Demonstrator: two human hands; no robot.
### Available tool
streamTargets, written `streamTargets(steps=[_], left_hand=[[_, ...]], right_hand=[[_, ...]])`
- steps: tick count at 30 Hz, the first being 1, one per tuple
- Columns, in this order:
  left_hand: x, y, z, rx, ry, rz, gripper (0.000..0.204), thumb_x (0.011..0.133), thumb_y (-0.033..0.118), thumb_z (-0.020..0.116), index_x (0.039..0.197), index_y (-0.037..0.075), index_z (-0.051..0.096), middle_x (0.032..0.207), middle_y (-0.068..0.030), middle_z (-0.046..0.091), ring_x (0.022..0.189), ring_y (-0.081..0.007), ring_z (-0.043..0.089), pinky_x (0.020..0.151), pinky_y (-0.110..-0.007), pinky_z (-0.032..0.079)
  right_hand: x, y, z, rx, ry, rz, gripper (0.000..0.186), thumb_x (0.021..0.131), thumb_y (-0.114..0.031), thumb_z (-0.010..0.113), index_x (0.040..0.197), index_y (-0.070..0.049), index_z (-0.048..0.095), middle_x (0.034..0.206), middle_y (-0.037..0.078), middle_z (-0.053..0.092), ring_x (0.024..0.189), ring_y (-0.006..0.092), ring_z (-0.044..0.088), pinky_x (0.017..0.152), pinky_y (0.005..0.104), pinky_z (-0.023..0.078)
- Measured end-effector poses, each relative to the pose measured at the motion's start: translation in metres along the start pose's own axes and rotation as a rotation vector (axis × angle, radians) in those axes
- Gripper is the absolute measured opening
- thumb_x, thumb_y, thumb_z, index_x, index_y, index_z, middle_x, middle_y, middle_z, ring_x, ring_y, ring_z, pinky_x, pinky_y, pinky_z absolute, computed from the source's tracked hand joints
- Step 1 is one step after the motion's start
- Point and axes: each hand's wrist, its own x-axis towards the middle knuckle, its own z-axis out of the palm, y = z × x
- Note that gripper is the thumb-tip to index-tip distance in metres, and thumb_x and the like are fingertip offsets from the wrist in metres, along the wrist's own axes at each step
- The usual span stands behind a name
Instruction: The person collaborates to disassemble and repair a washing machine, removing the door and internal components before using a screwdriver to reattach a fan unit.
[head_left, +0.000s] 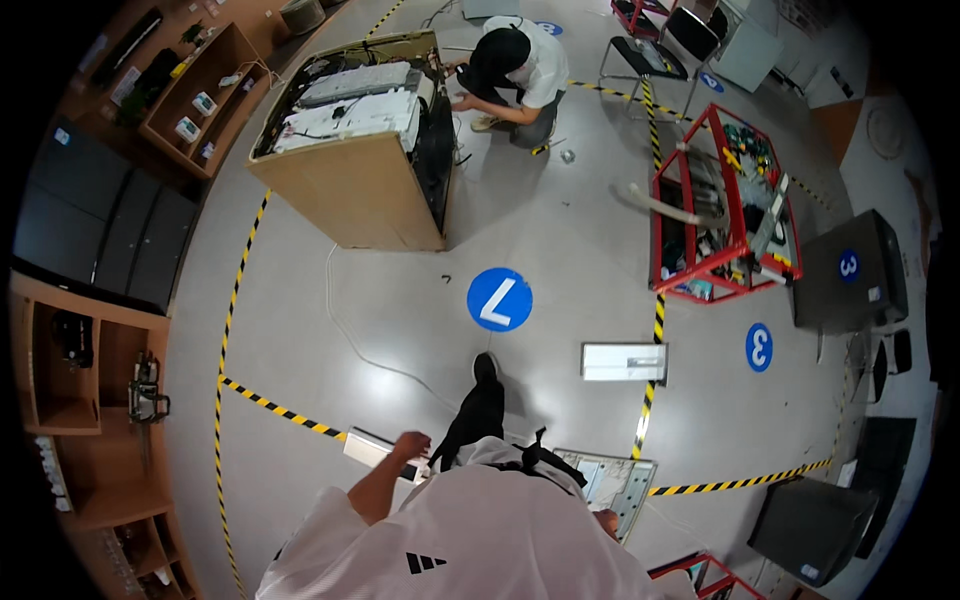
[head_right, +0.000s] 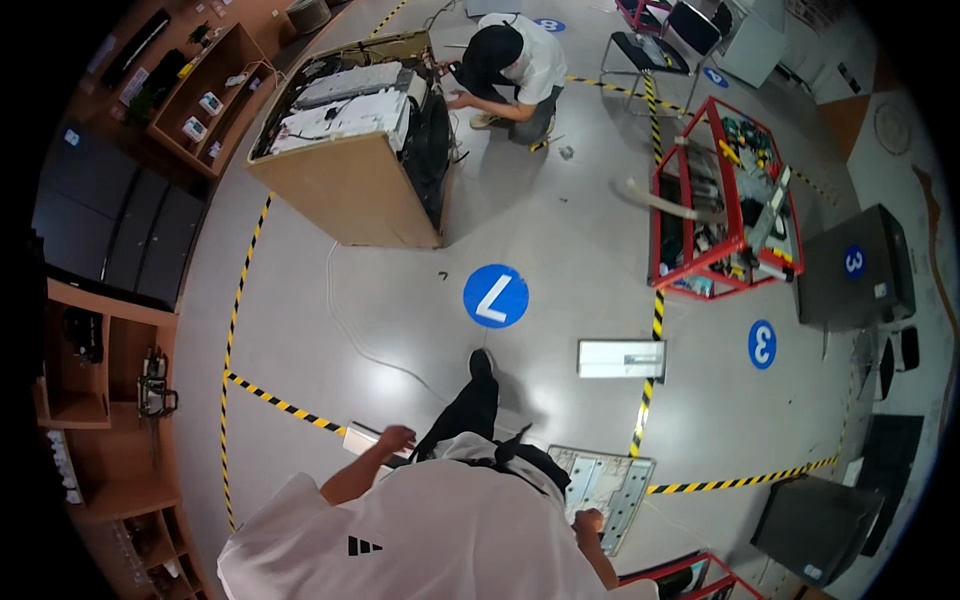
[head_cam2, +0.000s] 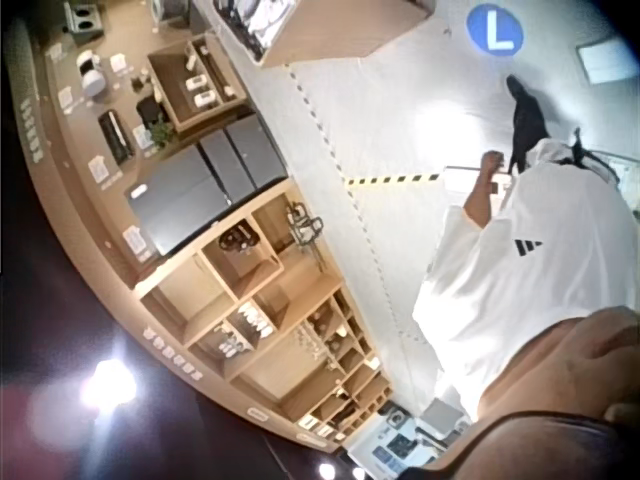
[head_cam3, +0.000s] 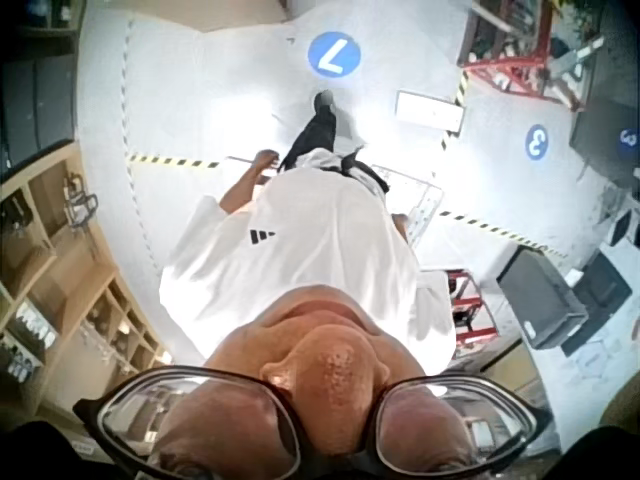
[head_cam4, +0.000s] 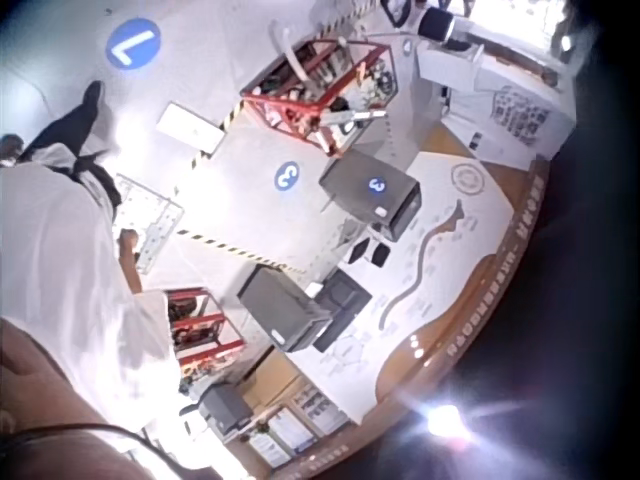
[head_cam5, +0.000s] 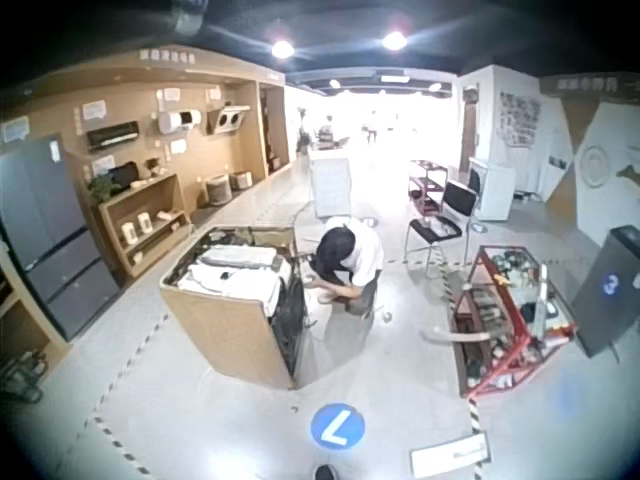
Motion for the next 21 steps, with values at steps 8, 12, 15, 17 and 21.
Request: streamTargets(steps=[8, 12, 15, 17, 21], left_hand=[[0.041, 0.247, -0.106, -0.021, 0.175, 0.393, 0.029, 0.085, 0.026, 0.056, 0.096, 0.000, 0.062, 0.082, -0.0066, 0.066, 0.074, -0.0140, 0.063, 0.063, -0.026, 0.047], [0.051, 0.267, -0.127, -0.067, 0.223, 0.267, 0.027, 0.085, 0.025, 0.056, 0.097, 0.001, 0.063, 0.084, -0.0070, 0.067, 0.074, -0.0142, 0.064, 0.062, -0.027, 0.048], [0.067, 0.225, -0.131, -0.001, 0.236, 0.149, 0.026, 0.085, 0.026, 0.055, 0.089, 0.002, 0.065, 0.078, -0.0070, 0.067, 0.068, -0.0141, 0.064, 0.055, -0.027, 0.049], [0.055, 0.217, -0.121, -0.099, 0.238, -0.006, 0.024, 0.084, 0.025, 0.055, 0.085, 0.003, 0.065, 0.071, -0.0053, 0.064, 0.061, -0.0132, 0.061, 0.052, -0.027, 0.048], [0.038, 0.186, -0.088, -0.142, 0.241, -0.284, 0.022, 0.086, 0.025, 0.056, 0.099, 0.008, 0.060, 0.084, -0.0057, 0.065, 0.071, -0.0158, 0.063, 0.058, -0.032, 0.050]], right_hand=[[0.072, -0.222, 0.017, 0.307, 0.141, -0.500, 0.011, 0.069, -0.002, 0.057, 0.068, -0.003, 0.046, 0.055, 0.006, 0.049, 0.044, 0.0145, 0.051, 0.042, 0.0287, 0.044], [0.072, -0.296, 0.015, 0.271, 0.080, -0.343, 0.012, 0.068, -0.006, 0.061, 0.070, -0.002, 0.050, 0.058, 0.007, 0.054, 0.048, 0.0173, 0.057, 0.048, 0.0305, 0.048], [0.122, -0.282, 0.039, 0.094, 0.063, -0.326, 0.014, 0.067, -0.006, 0.064, 0.074, -0.002, 0.053, 0.061, 0.008, 0.057, 0.050, 0.0176, 0.060, 0.047, 0.0306, 0.048], [0.138, -0.298, 0.036, -0.012, 0.002, -0.251, 0.016, 0.064, -0.011, 0.067, 0.072, -0.003, 0.056, 0.062, 0.009, 0.059, 0.052, 0.0191, 0.061, 0.052, 0.0324, 0.050], [0.151, -0.375, -0.003, -0.087, -0.153, -0.170, 0.020, 0.060, -0.018, 0.073, 0.068, -0.006, 0.059, 0.064, 0.009, 0.063, 0.059, 0.0221, 0.063, 0.061, 0.0339, 0.051]])
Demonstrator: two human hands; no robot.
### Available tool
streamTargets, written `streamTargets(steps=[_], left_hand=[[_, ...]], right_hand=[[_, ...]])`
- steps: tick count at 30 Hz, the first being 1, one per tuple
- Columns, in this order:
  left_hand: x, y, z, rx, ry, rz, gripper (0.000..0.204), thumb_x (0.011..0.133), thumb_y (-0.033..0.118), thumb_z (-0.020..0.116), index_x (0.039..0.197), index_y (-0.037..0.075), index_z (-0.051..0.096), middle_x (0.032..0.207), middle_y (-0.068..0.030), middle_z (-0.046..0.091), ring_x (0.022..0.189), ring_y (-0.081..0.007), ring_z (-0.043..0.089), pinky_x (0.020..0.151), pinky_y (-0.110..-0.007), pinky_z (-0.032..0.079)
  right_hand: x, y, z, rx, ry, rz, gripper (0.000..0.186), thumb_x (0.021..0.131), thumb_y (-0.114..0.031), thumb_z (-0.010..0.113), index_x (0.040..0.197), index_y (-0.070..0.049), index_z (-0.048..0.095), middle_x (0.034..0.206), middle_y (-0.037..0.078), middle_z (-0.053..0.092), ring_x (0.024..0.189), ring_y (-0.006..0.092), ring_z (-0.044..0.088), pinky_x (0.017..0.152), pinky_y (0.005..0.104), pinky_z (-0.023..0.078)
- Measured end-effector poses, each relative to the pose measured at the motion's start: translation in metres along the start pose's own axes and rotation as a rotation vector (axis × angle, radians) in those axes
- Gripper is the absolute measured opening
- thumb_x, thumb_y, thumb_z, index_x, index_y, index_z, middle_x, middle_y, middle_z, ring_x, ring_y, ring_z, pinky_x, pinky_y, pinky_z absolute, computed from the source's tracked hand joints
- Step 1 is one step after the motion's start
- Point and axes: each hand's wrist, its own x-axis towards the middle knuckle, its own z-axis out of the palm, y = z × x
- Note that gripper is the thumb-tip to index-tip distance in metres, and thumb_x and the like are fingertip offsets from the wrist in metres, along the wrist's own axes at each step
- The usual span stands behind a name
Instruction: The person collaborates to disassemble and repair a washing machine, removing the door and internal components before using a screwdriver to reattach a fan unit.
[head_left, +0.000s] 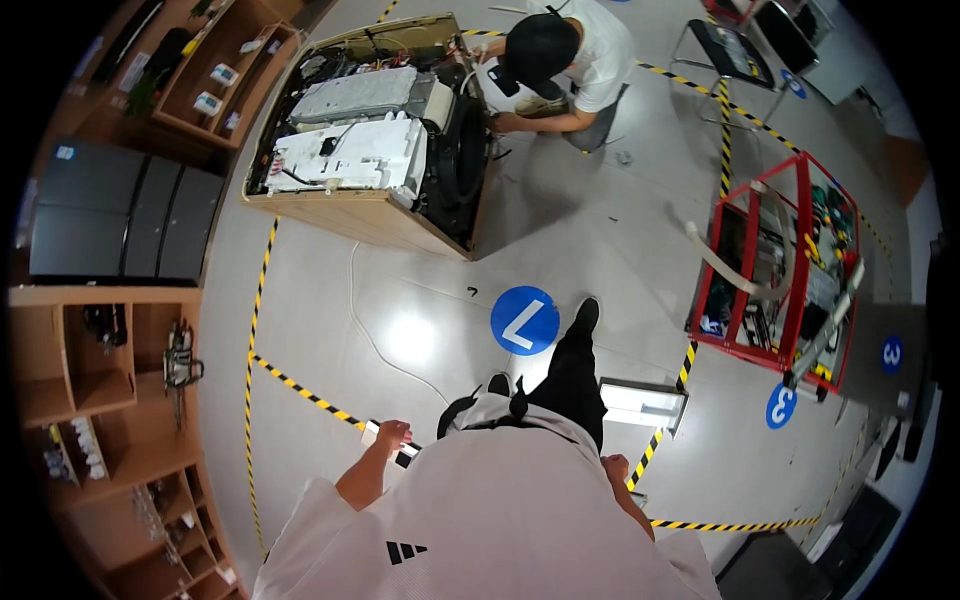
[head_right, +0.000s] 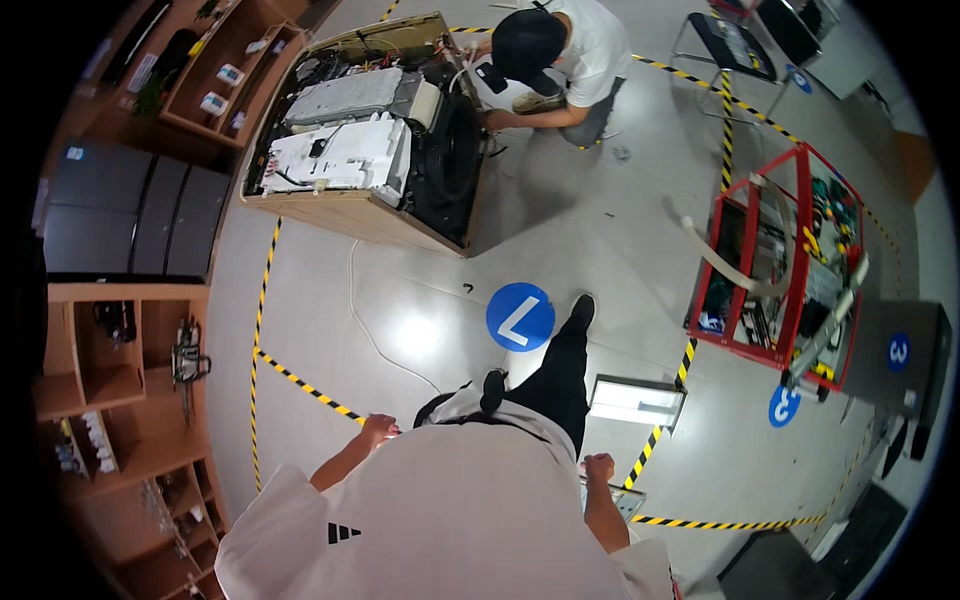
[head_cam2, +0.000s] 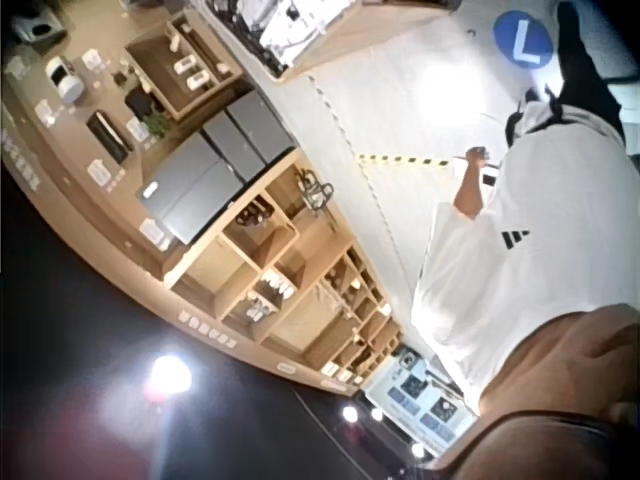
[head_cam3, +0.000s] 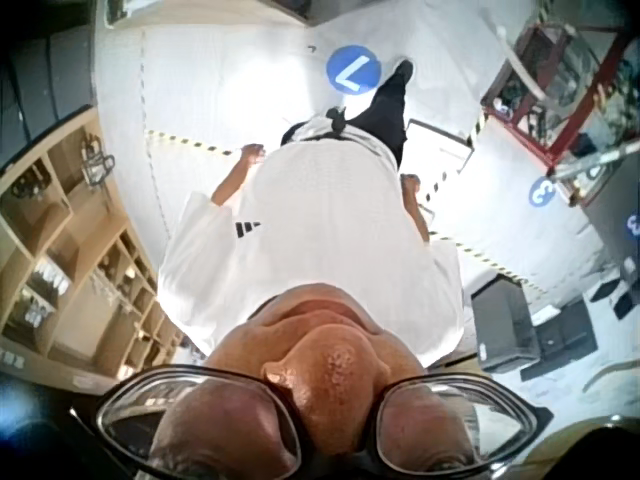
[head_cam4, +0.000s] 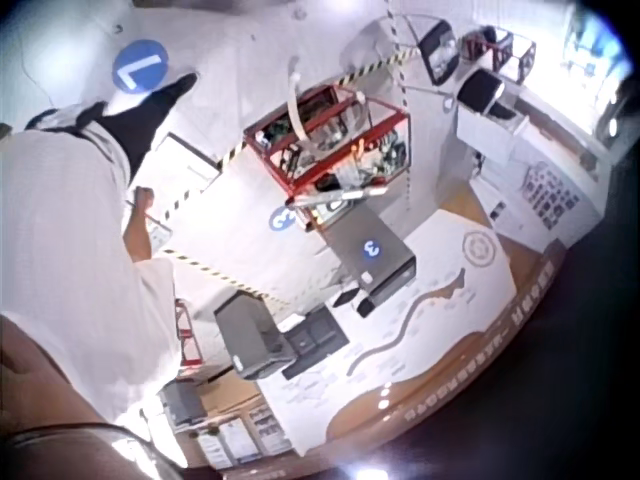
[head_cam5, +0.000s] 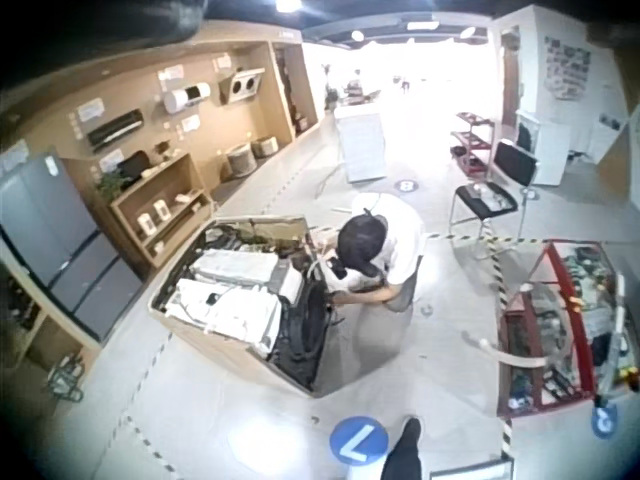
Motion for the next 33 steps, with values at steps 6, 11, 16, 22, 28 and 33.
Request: streamTargets(steps=[6, 11, 16, 22, 28, 33], left_hand=[[-0.051, 0.104, 0.055, -0.013, 0.001, 0.071, 0.023, 0.089, 0.025, 0.053, 0.100, 0.007, 0.062, 0.085, -0.0030, 0.066, 0.074, -0.0137, 0.064, 0.061, -0.028, 0.049], [-0.087, 0.231, 0.081, -0.147, 0.126, 0.329, 0.030, 0.088, 0.025, 0.057, 0.104, 0.001, 0.062, 0.085, -0.0066, 0.067, 0.079, -0.0146, 0.065, 0.065, -0.025, 0.049], [-0.060, 0.257, 0.081, -0.175, 0.152, 0.356, 0.029, 0.087, 0.024, 0.058, 0.101, 0.000, 0.063, 0.083, -0.0077, 0.067, 0.076, -0.0137, 0.064, 0.067, -0.025, 0.049], [0.006, 0.244, 0.084, -0.343, 0.032, 0.035, 0.024, 0.087, 0.025, 0.054, 0.091, 0.003, 0.064, 0.078, -0.0052, 0.065, 0.065, -0.0122, 0.061, 0.056, -0.026, 0.047], [0.040, 0.258, 0.062, 0.065, 0.315, 0.281, 0.029, 0.085, 0.031, 0.055, 0.087, 0.003, 0.065, 0.087, -0.0133, 0.067, 0.080, -0.0287, 0.065, 0.068, -0.039, 0.051], [0.029, 0.378, -0.008, -0.270, 0.984, 0.677, 0.028, 0.085, 0.016, 0.062, 0.108, 0.001, 0.057, 0.109, -0.0174, 0.059, 0.097, -0.0317, 0.058, 0.079, -0.037, 0.048]], right_hand=[[0.190, -0.091, -0.035, -0.040, 0.045, -0.392, 0.021, 0.073, -0.017, 0.071, 0.077, -0.003, 0.057, 0.063, 0.008, 0.063, 0.046, 0.0161, 0.057, 0.044, 0.0280, 0.046], [0.237, -0.276, -0.113, 0.445, -0.097, -0.296, 0.020, 0.079, -0.011, 0.066, 0.093, -0.005, 0.054, 0.073, 0.007, 0.060, 0.060, 0.0159, 0.063, 0.048, 0.0244, 0.048], [0.240, -0.356, -0.119, 0.565, -0.181, -0.340, 0.020, 0.080, -0.013, 0.065, 0.095, -0.003, 0.056, 0.077, 0.007, 0.060, 0.061, 0.0159, 0.064, 0.052, 0.0235, 0.049], [0.242, -0.298, -0.086, 0.277, -0.257, -0.435, 0.009, 0.069, 0.002, 0.057, 0.077, -0.003, 0.057, 0.064, 0.008, 0.060, 0.049, 0.0163, 0.057, 0.044, 0.0247, 0.045], [0.136, -0.333, -0.095, -0.205, -0.127, -0.372, 0.020, 0.073, -0.006, 0.068, 0.092, -0.001, 0.063, 0.067, 0.008, 0.062, 0.052, 0.0145, 0.059, 0.045, 0.0265, 0.047], [0.181, -0.328, -0.093, -0.274, -0.026, -0.584, 0.016, 0.074, -0.010, 0.068, 0.088, -0.002, 0.065, 0.069, 0.008, 0.061, 0.049, 0.0138, 0.055, 0.045, 0.0265, 0.045]])
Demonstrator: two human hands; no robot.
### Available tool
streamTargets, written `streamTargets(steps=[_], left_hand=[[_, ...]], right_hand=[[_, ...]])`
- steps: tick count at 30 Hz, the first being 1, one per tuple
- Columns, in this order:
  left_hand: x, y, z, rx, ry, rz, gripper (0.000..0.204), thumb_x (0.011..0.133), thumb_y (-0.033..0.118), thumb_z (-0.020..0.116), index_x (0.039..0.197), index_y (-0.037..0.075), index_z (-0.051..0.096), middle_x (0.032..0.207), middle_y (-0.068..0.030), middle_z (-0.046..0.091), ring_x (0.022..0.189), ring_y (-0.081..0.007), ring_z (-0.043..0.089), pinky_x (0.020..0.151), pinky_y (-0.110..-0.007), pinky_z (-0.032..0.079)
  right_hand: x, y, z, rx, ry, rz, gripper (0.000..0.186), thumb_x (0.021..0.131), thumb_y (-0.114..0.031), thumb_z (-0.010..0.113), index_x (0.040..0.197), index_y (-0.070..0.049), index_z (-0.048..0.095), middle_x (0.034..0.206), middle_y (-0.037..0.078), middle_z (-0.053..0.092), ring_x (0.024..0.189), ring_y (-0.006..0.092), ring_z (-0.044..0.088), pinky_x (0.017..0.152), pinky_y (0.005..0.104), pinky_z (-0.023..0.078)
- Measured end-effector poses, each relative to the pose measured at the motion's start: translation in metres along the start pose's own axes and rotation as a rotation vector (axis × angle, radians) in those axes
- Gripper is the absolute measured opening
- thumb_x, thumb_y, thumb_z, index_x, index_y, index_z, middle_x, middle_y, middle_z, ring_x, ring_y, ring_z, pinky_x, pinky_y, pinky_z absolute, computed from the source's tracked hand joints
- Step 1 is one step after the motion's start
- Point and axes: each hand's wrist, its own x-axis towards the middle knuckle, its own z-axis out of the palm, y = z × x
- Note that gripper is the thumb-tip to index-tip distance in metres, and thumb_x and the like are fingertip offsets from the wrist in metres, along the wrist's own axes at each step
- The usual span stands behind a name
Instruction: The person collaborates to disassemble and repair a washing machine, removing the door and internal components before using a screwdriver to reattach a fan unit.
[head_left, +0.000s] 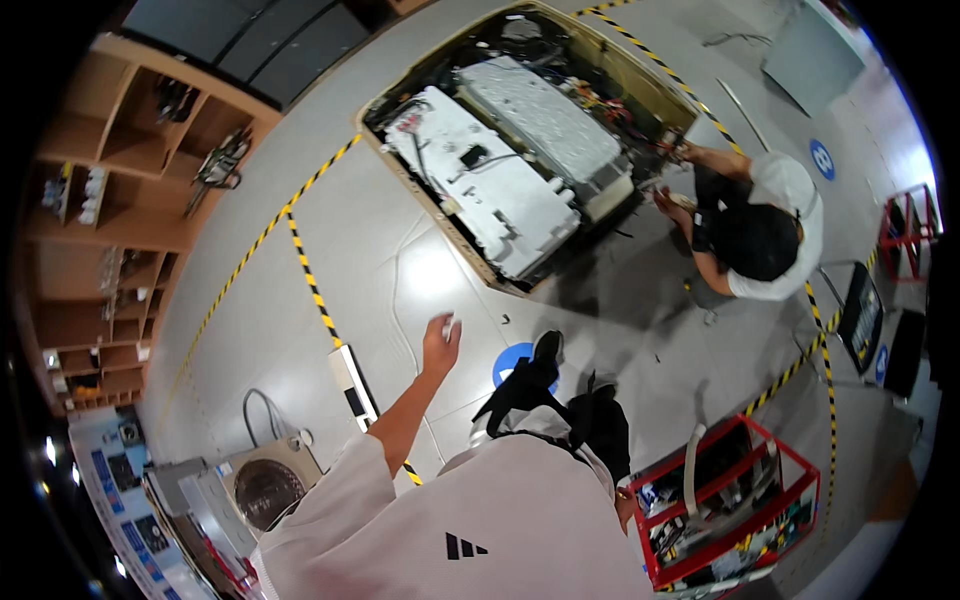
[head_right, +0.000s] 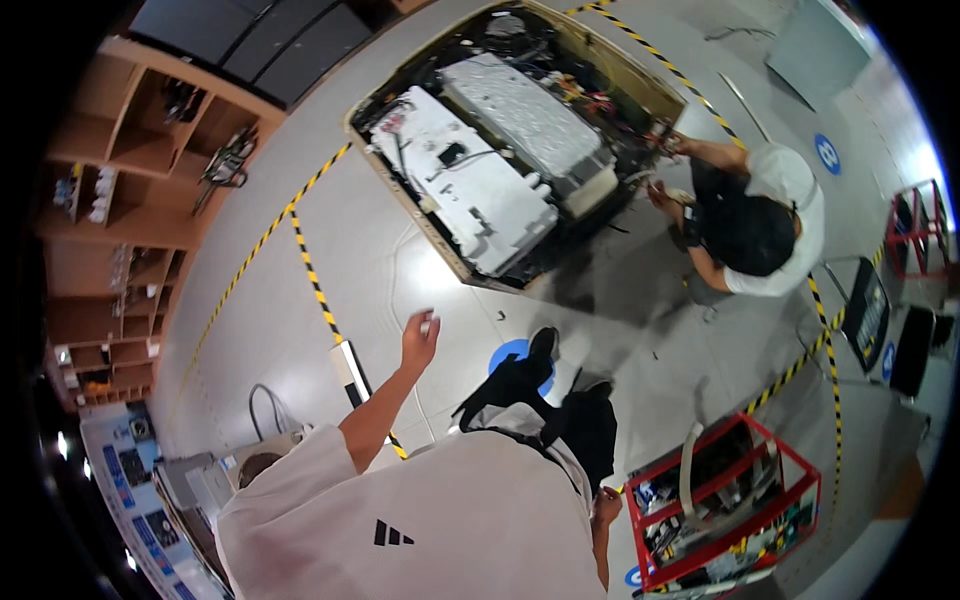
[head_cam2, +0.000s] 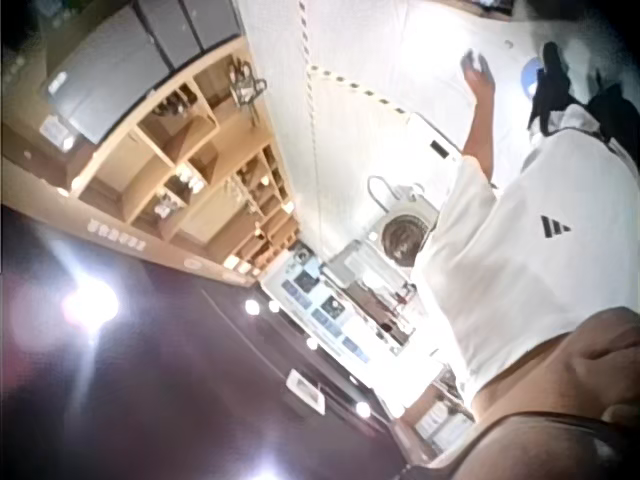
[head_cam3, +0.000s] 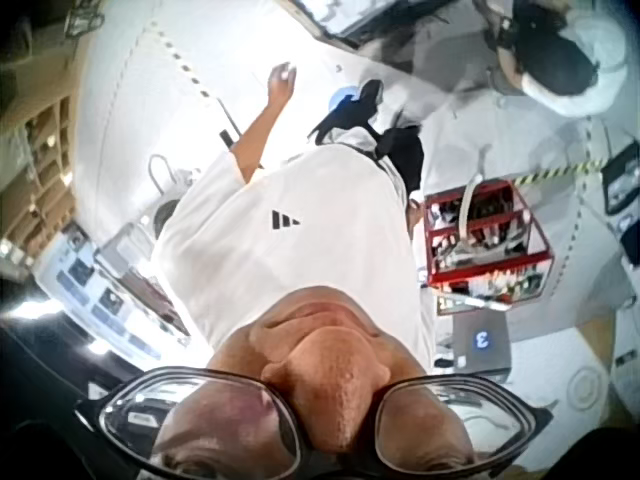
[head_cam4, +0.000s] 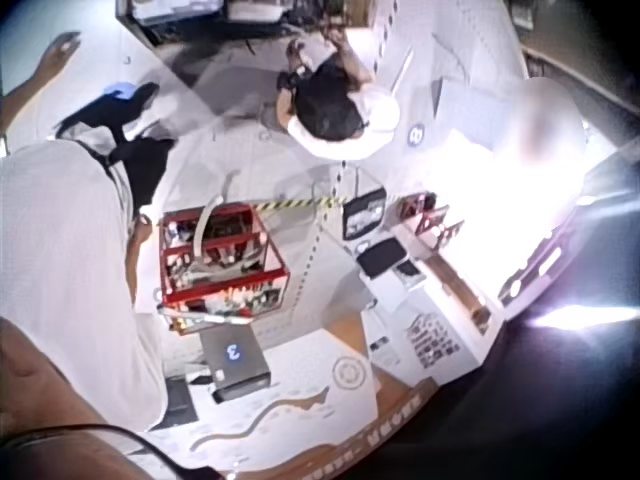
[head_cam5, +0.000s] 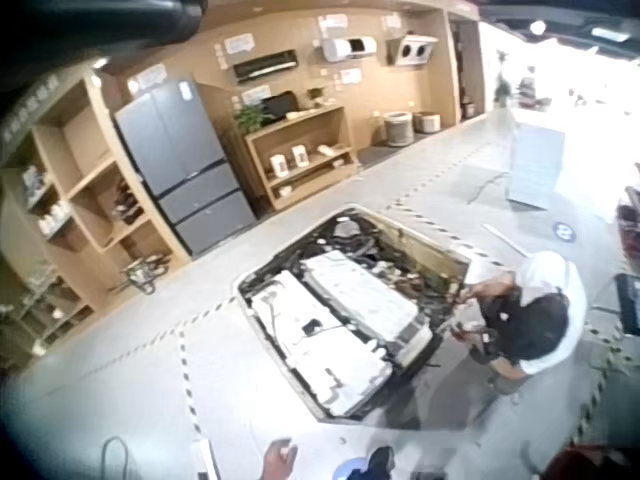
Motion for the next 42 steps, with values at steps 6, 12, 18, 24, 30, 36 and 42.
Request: streamTargets(steps=[6, 12, 18, 24, 30, 36, 42], left_hand=[[0.066, 0.119, -0.041, 0.160, 0.248, 0.309, 0.038, 0.080, 0.013, 0.066, 0.113, 0.001, 0.053, 0.122, -0.0166, 0.050, 0.115, -0.0341, 0.046, 0.095, -0.040, 0.039], [0.081, 0.158, -0.010, 0.537, 0.009, 0.282, 0.062, 0.072, 0.029, 0.074, 0.123, 0.005, 0.048, 0.134, -0.0177, 0.041, 0.127, -0.0358, 0.035, 0.102, -0.046, 0.031], [0.097, 0.168, 0.021, 0.785, -0.220, 0.016, 0.093, 0.066, 0.045, 0.075, 0.139, 0.011, 0.029, 0.136, -0.0188, 0.039, 0.131, -0.0369, 0.028, 0.102, -0.051, 0.028], [0.103, 0.171, 0.033, 0.865, -0.192, -0.031, 0.087, 0.066, 0.040, 0.075, 0.135, 0.010, 0.032, 0.128, -0.0165, 0.048, 0.124, -0.0339, 0.039, 0.096, -0.050, 0.034], [0.111, 0.173, 0.033, 0.865, -0.253, -0.124, 0.084, 0.068, 0.036, 0.075, 0.134, 0.012, 0.029, 0.120, -0.0126, 0.053, 0.116, -0.0267, 0.047, 0.089, -0.049, 0.035], [0.124, 0.185, 0.029, 0.937, -0.358, -0.199, 0.091, 0.069, 0.042, 0.074, 0.138, 0.012, 0.022, 0.123, -0.0134, 0.052, 0.118, -0.0267, 0.047, 0.089, -0.051, 0.035], [0.126, 0.177, 0.042, 1.019, -0.343, -0.177, 0.098, 0.067, 0.049, 0.073, 0.140, 0.010, 0.021, 0.114, -0.0161, 0.057, 0.104, -0.0299, 0.057, 0.082, -0.052, 0.043]], right_hand=[[0.086, -0.072, -0.018, 0.465, -0.252, 0.212, 0.017, 0.081, -0.010, 0.065, 0.095, -0.002, 0.057, 0.072, 0.008, 0.058, 0.055, 0.0193, 0.060, 0.053, 0.0313, 0.055], [0.172, -0.095, -0.048, 0.576, -0.472, 0.242, 0.017, 0.086, -0.017, 0.061, 0.099, -0.007, 0.055, 0.066, 0.002, 0.053, 0.053, 0.0148, 0.056, 0.045, 0.0265, 0.045], [0.196, -0.115, -0.091, 0.489, -0.379, 0.342, 0.017, 0.087, -0.021, 0.058, 0.100, -0.011, 0.054, 0.068, 0.000, 0.055, 0.057, 0.0156, 0.059, 0.048, 0.0259, 0.045], [0.219, -0.075, -0.099, 0.461, -0.540, 0.322, 0.021, 0.089, -0.024, 0.055, 0.103, -0.009, 0.053, 0.072, 0.003, 0.055, 0.067, 0.0193, 0.062, 0.056, 0.0310, 0.048], [0.216, -0.103, -0.102, 0.419, -0.554, 0.451, 0.015, 0.089, -0.021, 0.054, 0.099, -0.009, 0.053, 0.071, 0.002, 0.055, 0.063, 0.0185, 0.062, 0.054, 0.0296, 0.046], [0.247, -0.115, -0.092, 0.267, -0.562, 0.092, 0.013, 0.087, -0.020, 0.053, 0.088, -0.007, 0.054, 0.065, 0.002, 0.055, 0.057, 0.0166, 0.059, 0.050, 0.0282, 0.046], [0.232, -0.166, -0.090, 0.467, -0.426, 0.188, 0.017, 0.088, -0.020, 0.055, 0.091, -0.003, 0.056, 0.065, 0.005, 0.057, 0.054, 0.0157, 0.060, 0.043, 0.0243, 0.043]])
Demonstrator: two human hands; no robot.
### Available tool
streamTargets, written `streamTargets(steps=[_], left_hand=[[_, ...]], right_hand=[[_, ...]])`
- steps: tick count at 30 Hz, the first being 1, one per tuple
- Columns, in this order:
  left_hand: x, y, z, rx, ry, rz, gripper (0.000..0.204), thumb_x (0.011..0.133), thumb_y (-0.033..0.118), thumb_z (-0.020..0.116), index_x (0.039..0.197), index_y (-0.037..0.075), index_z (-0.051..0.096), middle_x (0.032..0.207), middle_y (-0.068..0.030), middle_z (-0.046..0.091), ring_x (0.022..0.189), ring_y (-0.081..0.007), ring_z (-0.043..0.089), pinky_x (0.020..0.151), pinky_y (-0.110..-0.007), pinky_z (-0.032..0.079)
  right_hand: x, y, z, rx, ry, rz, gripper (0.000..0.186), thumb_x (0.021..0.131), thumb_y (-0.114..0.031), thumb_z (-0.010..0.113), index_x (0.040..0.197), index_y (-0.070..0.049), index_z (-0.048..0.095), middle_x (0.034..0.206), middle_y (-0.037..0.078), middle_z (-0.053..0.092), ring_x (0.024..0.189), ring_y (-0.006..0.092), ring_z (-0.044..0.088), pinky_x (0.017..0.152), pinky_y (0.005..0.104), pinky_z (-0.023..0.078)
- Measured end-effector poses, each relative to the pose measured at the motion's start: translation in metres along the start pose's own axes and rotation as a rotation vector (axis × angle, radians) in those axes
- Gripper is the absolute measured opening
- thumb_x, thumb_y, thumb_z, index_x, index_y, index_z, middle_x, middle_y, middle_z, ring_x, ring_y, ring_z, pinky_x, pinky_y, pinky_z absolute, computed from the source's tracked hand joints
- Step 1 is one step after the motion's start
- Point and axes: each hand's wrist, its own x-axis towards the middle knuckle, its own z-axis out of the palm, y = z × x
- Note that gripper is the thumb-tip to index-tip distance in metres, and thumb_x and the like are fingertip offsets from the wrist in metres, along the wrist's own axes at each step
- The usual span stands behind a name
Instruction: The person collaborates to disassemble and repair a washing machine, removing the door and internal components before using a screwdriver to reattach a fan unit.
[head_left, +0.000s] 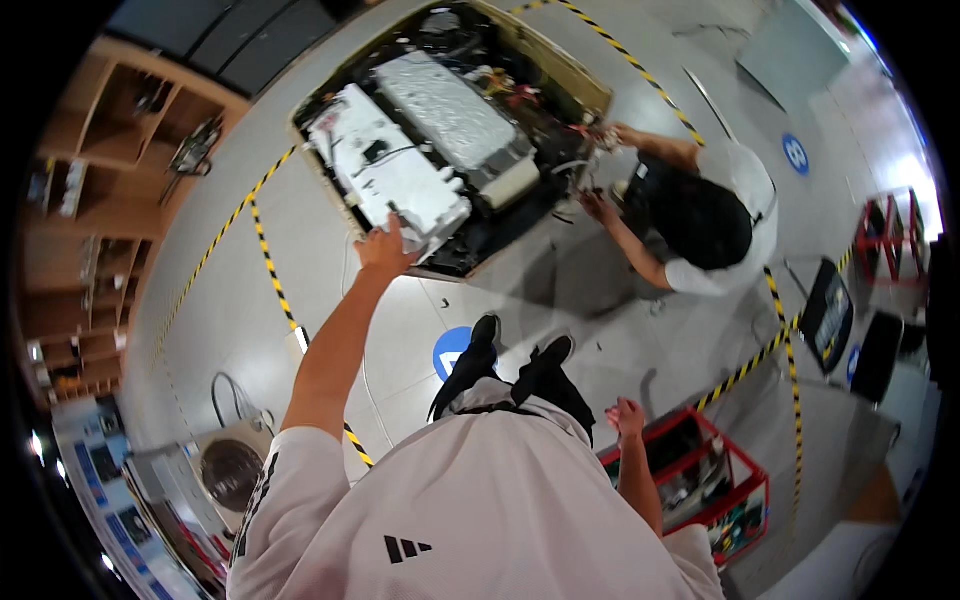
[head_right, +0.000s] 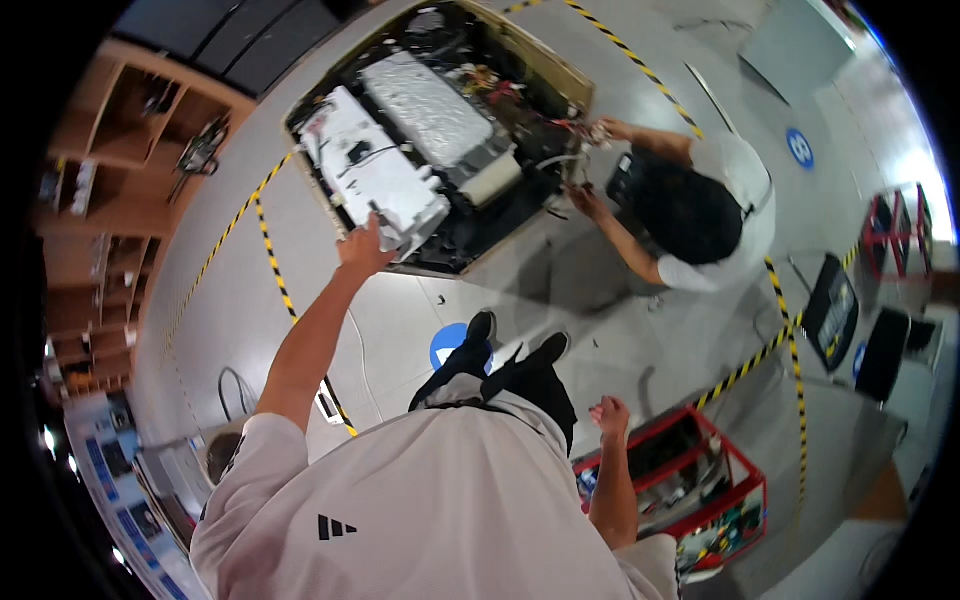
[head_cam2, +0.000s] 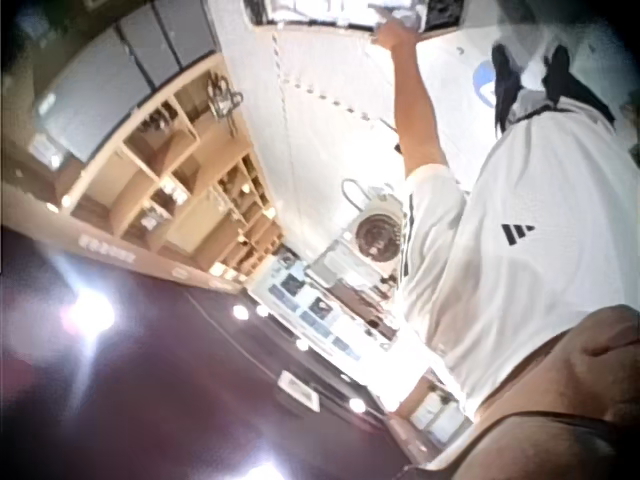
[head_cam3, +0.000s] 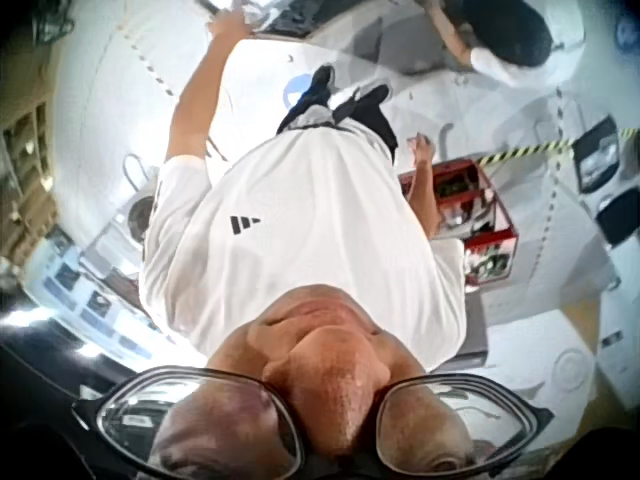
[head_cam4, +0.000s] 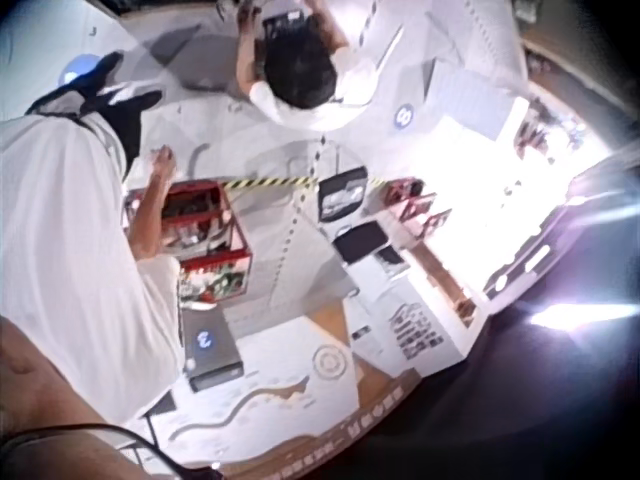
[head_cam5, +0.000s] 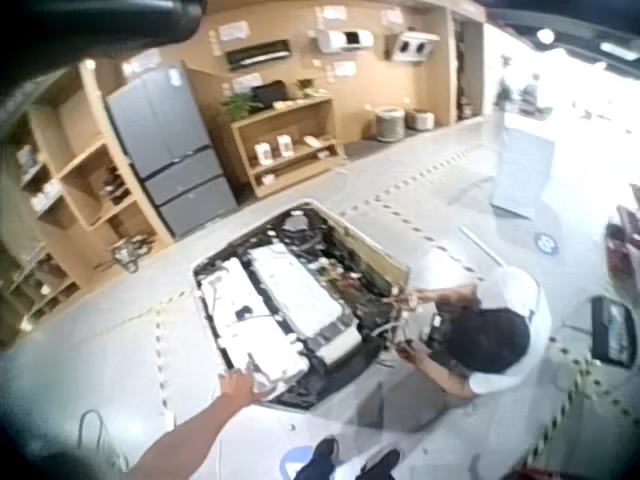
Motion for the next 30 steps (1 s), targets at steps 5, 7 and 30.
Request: streamTargets(steps=[5, 7, 30], left_hand=[[0.000, 0.007, -0.012, 0.012, -0.062, 0.010, 0.096, 0.067, 0.045, 0.072, 0.139, 0.007, 0.020, 0.111, -0.0161, 0.058, 0.107, -0.0300, 0.055, 0.082, -0.054, 0.041], [-0.001, 0.009, -0.013, 0.010, -0.053, 0.022, 0.096, 0.067, 0.043, 0.072, 0.140, 0.008, 0.020, 0.110, -0.0162, 0.059, 0.104, -0.0303, 0.056, 0.082, -0.053, 0.041], [0.006, -0.001, 0.002, 0.058, 0.024, 0.113, 0.095, 0.067, 0.040, 0.071, 0.137, 0.001, 0.020, 0.099, -0.0220, 0.062, 0.094, -0.0374, 0.061, 0.079, -0.047, 0.048]], right_hand=[[-0.015, 0.021, 0.011, 0.051, -0.030, 0.083, 0.022, 0.088, -0.025, 0.057, 0.102, -0.007, 0.056, 0.070, 0.002, 0.057, 0.061, 0.0152, 0.062, 0.055, 0.0282, 0.050], [-0.016, 0.043, 0.010, 0.061, -0.020, 0.119, 0.021, 0.088, -0.025, 0.057, 0.101, -0.008, 0.056, 0.069, 0.001, 0.057, 0.061, 0.0146, 0.061, 0.056, 0.0287, 0.050], [-0.033, 0.096, 0.027, 0.216, 0.040, 0.200, 0.018, 0.088, -0.024, 0.055, 0.100, -0.010, 0.057, 0.070, 0.000, 0.058, 0.063, 0.0133, 0.060, 0.060, 0.0281, 0.050]])
